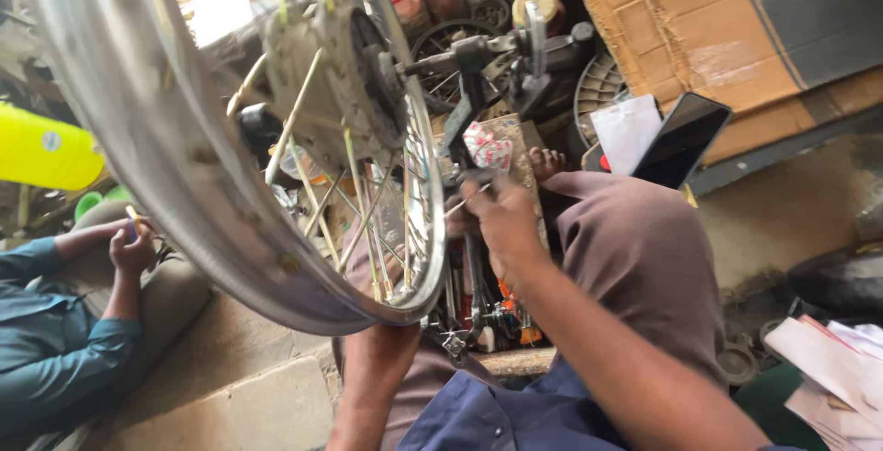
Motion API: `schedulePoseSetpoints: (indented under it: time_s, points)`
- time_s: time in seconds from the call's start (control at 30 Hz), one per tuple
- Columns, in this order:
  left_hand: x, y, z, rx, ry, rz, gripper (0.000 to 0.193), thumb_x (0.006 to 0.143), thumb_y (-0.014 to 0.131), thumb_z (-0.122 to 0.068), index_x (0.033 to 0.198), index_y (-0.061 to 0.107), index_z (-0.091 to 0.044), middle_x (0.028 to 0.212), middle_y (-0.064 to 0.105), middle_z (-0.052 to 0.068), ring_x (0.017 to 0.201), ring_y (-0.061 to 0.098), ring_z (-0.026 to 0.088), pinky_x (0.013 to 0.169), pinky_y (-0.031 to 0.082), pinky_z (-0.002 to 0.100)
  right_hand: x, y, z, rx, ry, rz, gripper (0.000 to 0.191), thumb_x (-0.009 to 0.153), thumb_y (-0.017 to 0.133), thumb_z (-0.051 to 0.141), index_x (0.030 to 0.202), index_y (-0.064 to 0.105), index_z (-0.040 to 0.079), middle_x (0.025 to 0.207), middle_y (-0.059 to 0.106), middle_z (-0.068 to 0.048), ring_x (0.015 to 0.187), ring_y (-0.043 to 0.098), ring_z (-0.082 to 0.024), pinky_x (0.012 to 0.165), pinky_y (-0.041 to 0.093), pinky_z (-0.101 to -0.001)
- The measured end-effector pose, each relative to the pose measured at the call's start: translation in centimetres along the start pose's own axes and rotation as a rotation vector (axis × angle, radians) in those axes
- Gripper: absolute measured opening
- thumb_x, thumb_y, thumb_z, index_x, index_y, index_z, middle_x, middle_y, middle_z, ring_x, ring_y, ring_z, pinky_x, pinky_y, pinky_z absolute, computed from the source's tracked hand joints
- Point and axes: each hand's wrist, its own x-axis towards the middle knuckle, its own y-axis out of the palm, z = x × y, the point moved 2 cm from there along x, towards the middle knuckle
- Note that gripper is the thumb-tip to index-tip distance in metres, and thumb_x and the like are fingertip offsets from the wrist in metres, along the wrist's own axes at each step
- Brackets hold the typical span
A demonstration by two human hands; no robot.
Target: The person sits on the floor of a repair shop in front of a spoked motorcycle wheel mounted on a truing stand. They use a small spoke wrench to tighten and adjust individual spoke nipples around the rim, spinning and steadying the wheel by hand as they work around it.
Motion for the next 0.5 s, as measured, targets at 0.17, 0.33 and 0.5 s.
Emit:
schedulePoseSetpoints:
  time_s: [0.17, 0.33, 0.5]
  points:
    - [0.0, -0.5, -1.0, -0.056, 0.059, -0.060, 0.041, 0.082, 0.070, 0.003, 0.123, 0.068, -0.003, 0.119, 0.073, 0.013, 0.110, 0.072, 0.028, 0.095, 0.055, 0.037, -5.3, -0.1, 0.0, -0.096, -0.275, 0.059, 0.022, 0.102, 0.060, 0.010, 0.121, 0.064, -0.001, 0.094, 0.074, -0.013, 0.076, 0.072, -0.018, 0.070, 0.063, -0.0308]
    - [0.2, 0.3, -1.1, -0.120, 0.047, -0.057, 0.040, 0.082, 0.072, 0.002, 0.121, 0.070, -0.006, 0.114, 0.075, 0.010, 0.107, 0.073, 0.023, 0.092, 0.057, 0.035, -7.8, 2.3, 0.6, -0.268, -0.427, 0.082, 0.022, 0.103, 0.060, 0.013, 0.121, 0.065, 0.002, 0.104, 0.075, -0.009, 0.085, 0.074, -0.014, 0.078, 0.063, -0.0280]
    - [-0.3, 0.1, -0.2, -0.078, 0.069, -0.075, 0.042, 0.082, 0.074, 0.001, 0.123, 0.069, -0.006, 0.116, 0.074, 0.011, 0.108, 0.072, 0.023, 0.093, 0.057, 0.035, -7.7, 2.0, 2.3, -0.431, -0.465, 0.113, 0.024, 0.103, 0.059, 0.012, 0.125, 0.067, 0.006, 0.106, 0.076, -0.006, 0.089, 0.073, -0.011, 0.078, 0.061, -0.0259]
